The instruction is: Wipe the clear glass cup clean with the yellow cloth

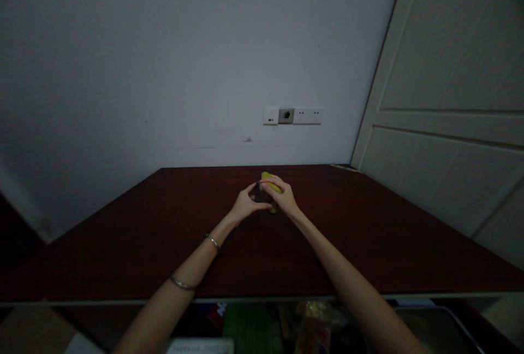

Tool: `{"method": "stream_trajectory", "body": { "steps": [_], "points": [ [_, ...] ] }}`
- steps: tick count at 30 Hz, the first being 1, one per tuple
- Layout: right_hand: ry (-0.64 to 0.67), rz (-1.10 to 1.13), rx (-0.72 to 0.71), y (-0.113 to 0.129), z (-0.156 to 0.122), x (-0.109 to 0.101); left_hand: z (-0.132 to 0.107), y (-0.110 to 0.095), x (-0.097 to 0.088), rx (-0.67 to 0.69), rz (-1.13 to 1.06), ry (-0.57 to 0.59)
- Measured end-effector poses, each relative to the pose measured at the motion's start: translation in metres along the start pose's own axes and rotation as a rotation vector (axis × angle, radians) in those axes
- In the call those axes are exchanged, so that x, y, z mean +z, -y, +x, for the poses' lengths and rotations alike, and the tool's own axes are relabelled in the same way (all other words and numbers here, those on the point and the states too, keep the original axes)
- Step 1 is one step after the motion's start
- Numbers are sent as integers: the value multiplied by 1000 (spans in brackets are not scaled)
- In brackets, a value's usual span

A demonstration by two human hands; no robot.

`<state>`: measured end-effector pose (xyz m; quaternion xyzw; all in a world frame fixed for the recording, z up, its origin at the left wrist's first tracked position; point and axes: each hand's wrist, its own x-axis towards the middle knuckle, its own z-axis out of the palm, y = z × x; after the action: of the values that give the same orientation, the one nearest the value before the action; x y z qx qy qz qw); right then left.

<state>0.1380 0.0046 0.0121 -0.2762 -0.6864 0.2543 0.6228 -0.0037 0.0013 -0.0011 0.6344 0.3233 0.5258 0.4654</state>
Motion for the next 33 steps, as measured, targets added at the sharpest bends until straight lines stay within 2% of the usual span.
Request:
{"method": "stream_trajectory", "body": {
  "steps": [3, 5, 10, 13, 19, 22, 25, 30, 33],
  "points": [
    [69, -84, -117, 5, -4, 0, 1, 0, 0, -3, 29, -32],
    [85, -93, -135, 7, -4, 0, 0, -1, 0, 5, 24, -12],
    [-18, 35, 0, 1, 1, 1, -2, -7, 2, 10, 0, 40],
    [-36, 82, 68, -3, 4, 1, -3, -8, 4, -11, 10, 40],
    [38, -28, -82, 4, -3, 1, -2, -5, 3, -57, -9, -63],
    [57, -64, -118, 8, -5, 1, -2, -5, 2, -58, -73, -61],
    [16, -20, -78, 6, -3, 1, -3, -5, 1, -54, -101, -19],
    [-76, 124, 113, -2, 5, -2, -4, -5, 1, -44, -103, 47],
    [-81, 110, 88, 0, 4, -2, -3, -4, 2, -47, -112, 36]
  ]
}}
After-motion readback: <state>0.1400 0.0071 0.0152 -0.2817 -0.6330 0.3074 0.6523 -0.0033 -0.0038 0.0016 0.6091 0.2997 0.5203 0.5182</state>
